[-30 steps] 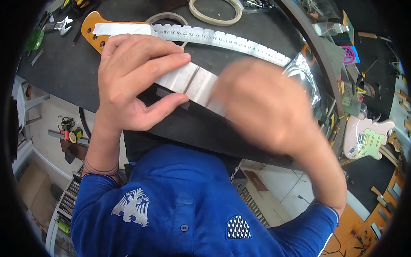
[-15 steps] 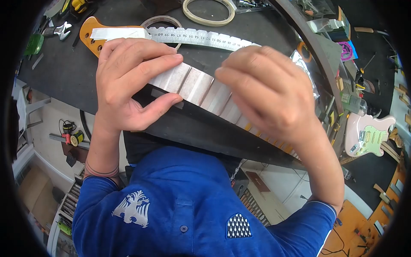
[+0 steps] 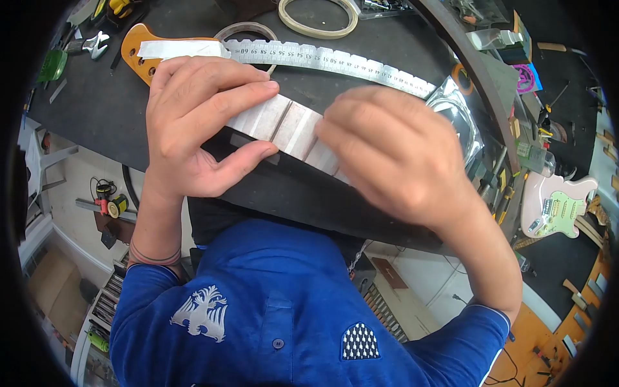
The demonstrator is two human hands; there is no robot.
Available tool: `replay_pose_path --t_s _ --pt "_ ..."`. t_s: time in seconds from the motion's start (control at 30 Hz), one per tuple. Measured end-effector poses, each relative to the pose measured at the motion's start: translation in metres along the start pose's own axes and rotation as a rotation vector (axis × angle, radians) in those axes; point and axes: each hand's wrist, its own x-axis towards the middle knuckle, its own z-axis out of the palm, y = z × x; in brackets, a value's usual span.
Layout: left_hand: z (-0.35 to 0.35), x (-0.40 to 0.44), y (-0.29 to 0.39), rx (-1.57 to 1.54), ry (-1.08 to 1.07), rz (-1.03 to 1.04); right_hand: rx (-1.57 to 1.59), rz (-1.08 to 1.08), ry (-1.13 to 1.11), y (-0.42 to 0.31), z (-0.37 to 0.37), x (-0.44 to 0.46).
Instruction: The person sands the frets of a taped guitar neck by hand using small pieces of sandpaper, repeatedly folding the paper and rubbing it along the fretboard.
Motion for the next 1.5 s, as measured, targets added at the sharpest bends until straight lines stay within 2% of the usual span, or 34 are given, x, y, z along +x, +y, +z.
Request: replay_pose_path --t_s 0.07,0.17,0.3,0.43,0.47,0.9,1.17,1.2,1.3,1.43,1.5 --pt "0.000 0.000 -0.001 0.004 0.009 0.000 0.008 -0.031 0.007 -0.008 0.001 0.002" --pt "-0.001 0.000 -0.001 0.003 -0.001 0.004 0.012 0.055 -0.118 0.004 -0.013 0.003" --pt "0.000 -0.001 -0.001 0.007 0.007 0.000 0.049 -0.019 -0.078 -0.004 -0.009 0.002" --pt "-0.001 0.001 -0.001 0.001 -0.005 0.011 -0.113 0.125 -0.112 0.034 -0.021 0.001" --pt "-0.002 0.000 -0.001 0.007 -0.007 0.003 -0.142 0.110 -0.064 0.038 -0.022 -0.001" --pt "-0.002 0.002 0.000 0.024 -0.020 0.014 -0.059 -0.090 -0.072 -0.009 -0.017 -0.027" --pt "-0.003 0.003 -0.001 0.036 -0.026 0.026 -0.025 -0.061 -0.059 -0.017 -0.014 -0.028" --pt "-0.002 0.002 0.001 0.030 -0.028 0.027 -0.011 0.002 -0.093 -0.011 -0.022 -0.026" --pt "-0.003 0.004 -0.001 0.042 -0.015 0.032 -0.007 -0.077 -0.114 -0.020 -0.019 -0.026" --pt "-0.003 0.004 0.000 0.036 -0.022 0.028 -0.049 -0.012 -0.119 -0.004 -0.024 -0.025" --pt "-0.003 0.002 0.002 0.040 -0.029 0.013 -0.031 -0.096 -0.117 -0.021 -0.020 -0.027"
